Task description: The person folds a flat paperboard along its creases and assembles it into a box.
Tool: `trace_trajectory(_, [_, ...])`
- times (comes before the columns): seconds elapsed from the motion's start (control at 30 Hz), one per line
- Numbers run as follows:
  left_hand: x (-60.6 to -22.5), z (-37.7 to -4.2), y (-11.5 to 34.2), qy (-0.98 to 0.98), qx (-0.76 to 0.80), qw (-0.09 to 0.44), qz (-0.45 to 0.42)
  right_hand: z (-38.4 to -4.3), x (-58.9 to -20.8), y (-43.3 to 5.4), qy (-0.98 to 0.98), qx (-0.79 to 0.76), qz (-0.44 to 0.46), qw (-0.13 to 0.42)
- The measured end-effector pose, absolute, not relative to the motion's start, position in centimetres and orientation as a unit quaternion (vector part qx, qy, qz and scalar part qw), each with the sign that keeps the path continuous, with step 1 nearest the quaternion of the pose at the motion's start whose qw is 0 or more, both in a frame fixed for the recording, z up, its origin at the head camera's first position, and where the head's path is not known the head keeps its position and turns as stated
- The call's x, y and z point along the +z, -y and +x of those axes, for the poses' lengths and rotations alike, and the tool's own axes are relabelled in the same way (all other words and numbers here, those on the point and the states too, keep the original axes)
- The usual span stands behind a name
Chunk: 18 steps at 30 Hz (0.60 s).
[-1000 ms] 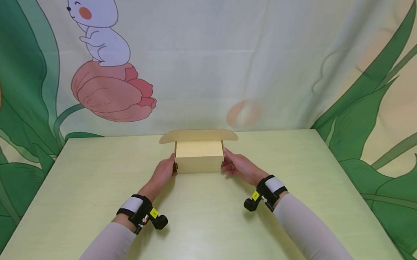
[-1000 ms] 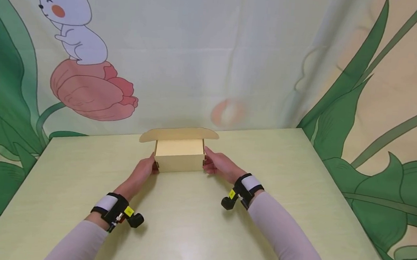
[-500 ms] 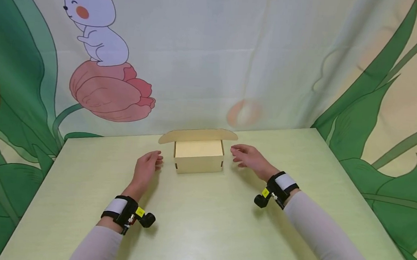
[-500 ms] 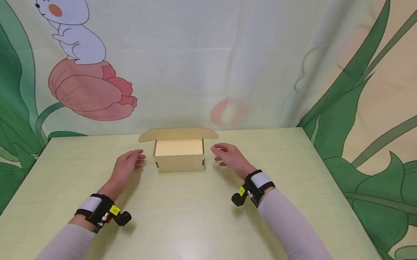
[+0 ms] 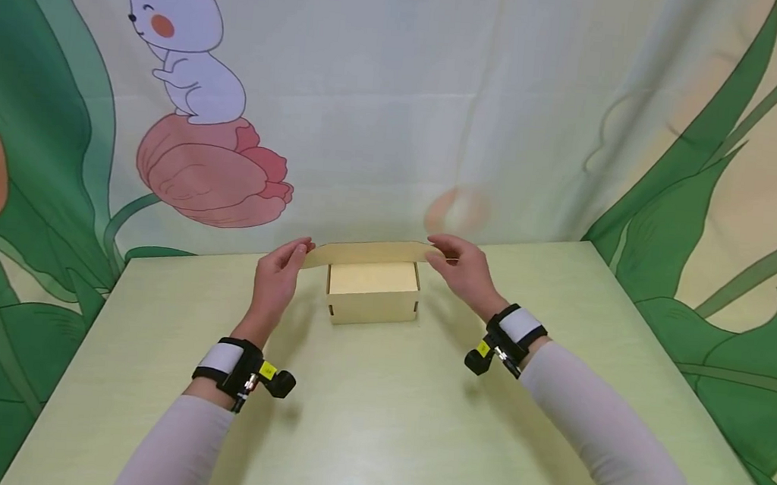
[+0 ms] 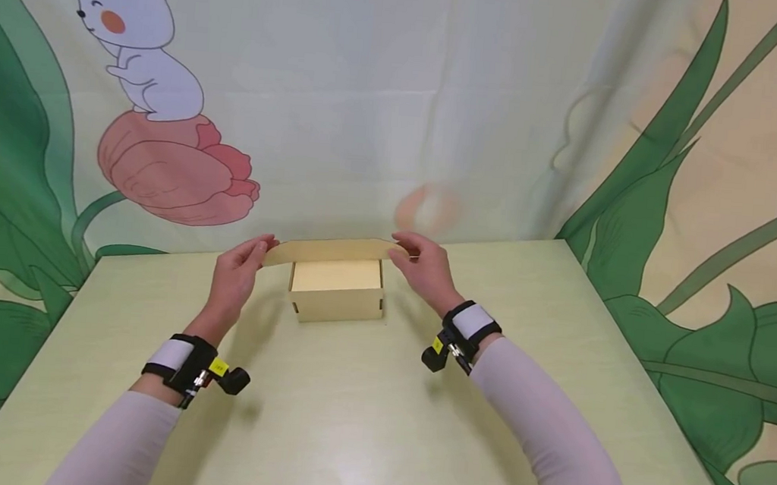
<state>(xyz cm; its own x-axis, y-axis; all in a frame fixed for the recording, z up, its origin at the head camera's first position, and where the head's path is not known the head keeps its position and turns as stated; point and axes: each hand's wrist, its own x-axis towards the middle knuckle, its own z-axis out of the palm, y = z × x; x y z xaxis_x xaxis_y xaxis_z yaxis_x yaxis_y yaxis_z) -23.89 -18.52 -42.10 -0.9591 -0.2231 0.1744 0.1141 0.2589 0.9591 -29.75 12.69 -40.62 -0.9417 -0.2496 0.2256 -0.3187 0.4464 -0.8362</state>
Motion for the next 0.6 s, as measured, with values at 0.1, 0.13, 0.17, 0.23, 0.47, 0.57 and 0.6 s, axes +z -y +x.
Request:
trace_trajectory(0.1, [-41.82,-23.82,18.23,0.797,-0.586,0.146,0.019,-29.63,-40.42,-12.19,0.858,0.481,0.174,0.051])
trace_trajectory(0.13, [-41.83,-23.77,18.24,0.802,-0.579,0.146,0.017,-29.63,-40.43,-12.09,0.861,0.475,0.175,0.055])
trace_trajectory(0.17, [-41.85,-23.74,18.24,0.807,-0.572,0.147,0.018,-29.59,-40.39,-12.01,0.863,0.471,0.174,0.057])
trace_trajectory(0.23, [-41.9,-23.69,18.33,0.814,-0.562,0.146,0.019,-29.51,-40.38,-11.96,0.869,0.459,0.175,0.062])
trace_trajectory(0.47, [-41.76,-23.41,18.32,0.827,-0.543,0.143,0.024,-29.33,-40.32,-12.09,0.884,0.424,0.181,0.08])
trace_trajectory(0.57, [-41.71,-23.23,18.22,0.831,-0.538,0.144,0.02,-29.24,-40.41,-12.12,0.887,0.413,0.187,0.092])
trace_trajectory(0.6, [-41.73,-23.17,18.19,0.832,-0.536,0.143,0.019,-29.2,-40.45,-12.13,0.887,0.409,0.192,0.095])
